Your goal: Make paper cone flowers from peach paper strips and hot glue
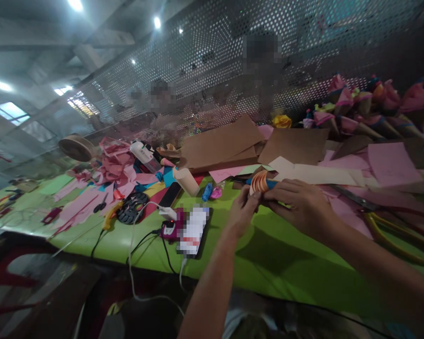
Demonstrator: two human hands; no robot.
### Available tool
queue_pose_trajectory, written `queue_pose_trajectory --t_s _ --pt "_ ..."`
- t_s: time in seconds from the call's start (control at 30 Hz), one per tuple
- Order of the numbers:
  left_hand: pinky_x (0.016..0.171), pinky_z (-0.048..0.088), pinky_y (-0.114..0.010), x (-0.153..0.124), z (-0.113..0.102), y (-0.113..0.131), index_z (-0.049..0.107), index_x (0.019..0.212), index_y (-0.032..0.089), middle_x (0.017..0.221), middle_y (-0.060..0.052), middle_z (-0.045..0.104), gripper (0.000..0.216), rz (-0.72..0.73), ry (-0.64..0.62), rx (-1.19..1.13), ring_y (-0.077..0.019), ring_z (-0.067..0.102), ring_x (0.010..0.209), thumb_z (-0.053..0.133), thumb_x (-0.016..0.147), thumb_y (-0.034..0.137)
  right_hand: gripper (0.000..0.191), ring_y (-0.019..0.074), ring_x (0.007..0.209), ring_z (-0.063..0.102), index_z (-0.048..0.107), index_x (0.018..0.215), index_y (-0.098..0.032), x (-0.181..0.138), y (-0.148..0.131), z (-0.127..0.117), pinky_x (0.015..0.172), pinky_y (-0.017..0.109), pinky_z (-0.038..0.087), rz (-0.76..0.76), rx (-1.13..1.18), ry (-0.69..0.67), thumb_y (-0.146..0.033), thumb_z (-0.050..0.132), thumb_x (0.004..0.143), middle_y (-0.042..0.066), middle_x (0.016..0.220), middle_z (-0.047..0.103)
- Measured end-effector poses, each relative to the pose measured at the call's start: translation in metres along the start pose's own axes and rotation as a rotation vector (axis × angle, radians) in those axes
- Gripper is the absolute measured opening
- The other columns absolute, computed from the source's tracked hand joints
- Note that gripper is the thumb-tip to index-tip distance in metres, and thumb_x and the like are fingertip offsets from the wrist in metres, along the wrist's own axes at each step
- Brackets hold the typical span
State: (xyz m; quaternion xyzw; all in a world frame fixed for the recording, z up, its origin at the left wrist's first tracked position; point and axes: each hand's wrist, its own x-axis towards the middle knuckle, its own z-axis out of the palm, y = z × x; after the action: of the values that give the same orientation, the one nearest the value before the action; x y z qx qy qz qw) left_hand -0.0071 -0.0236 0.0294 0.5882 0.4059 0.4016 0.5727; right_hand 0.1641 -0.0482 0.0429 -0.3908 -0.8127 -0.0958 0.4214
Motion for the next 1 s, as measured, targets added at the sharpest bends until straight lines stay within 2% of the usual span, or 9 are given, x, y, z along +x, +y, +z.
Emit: queue_pose_trajectory --t_s 0.17,0.57,0.77,1.0 --pt "0.054 0.026 -0.024 0.001 -0.001 -0.003 0.060 0.095 0.020 0.063 0.006 0.037 0.044 0.025 -0.014 -0.033 -0.0096 0.031 0.057 0.059 0.088 0.063 0.016 0.0214 0.076 0.072 0.072 0.090 -0.022 0.001 0.000 -0.001 0.066 0.033 0.050 -0.004 0.022 -0.017 -0.017 0.058 0.095 0.005 0.083 0.080" --pt "0.052 0.025 -0.023 -0.002 0.002 0.007 0.063 0.096 0.020 0.062 0.006 0.037 0.047 -0.021 -0.014 -0.099 -0.0091 0.031 0.054 0.062 0.083 0.066 0.014 0.0217 0.076 0.073 0.071 0.088 -0.022 0.004 -0.002 -0.006 0.066 0.034 0.053 -0.004 0.060 -0.022 -0.015 0.060 0.092 0.005 0.084 0.080" --pt "0.053 0.030 -0.023 -0.003 0.003 0.012 0.065 0.090 0.020 0.062 0.004 0.042 0.046 -0.055 0.036 -0.161 -0.0094 0.039 0.057 0.074 0.076 0.064 0.014 0.0208 0.074 0.072 0.071 0.088 -0.023 0.005 -0.002 -0.006 0.064 0.033 0.052 -0.003 0.046 -0.030 -0.015 0.060 0.091 0.004 0.082 0.079" --pt "0.055 0.027 -0.021 -0.004 0.003 0.015 0.058 0.093 0.020 0.068 0.006 0.042 0.054 -0.084 -0.037 -0.220 -0.0071 0.035 0.058 0.077 0.071 0.065 0.016 0.0212 0.074 0.071 0.070 0.088 -0.024 0.006 -0.002 -0.007 0.064 0.033 0.050 -0.021 0.036 0.001 -0.014 0.057 0.091 0.004 0.081 0.078"
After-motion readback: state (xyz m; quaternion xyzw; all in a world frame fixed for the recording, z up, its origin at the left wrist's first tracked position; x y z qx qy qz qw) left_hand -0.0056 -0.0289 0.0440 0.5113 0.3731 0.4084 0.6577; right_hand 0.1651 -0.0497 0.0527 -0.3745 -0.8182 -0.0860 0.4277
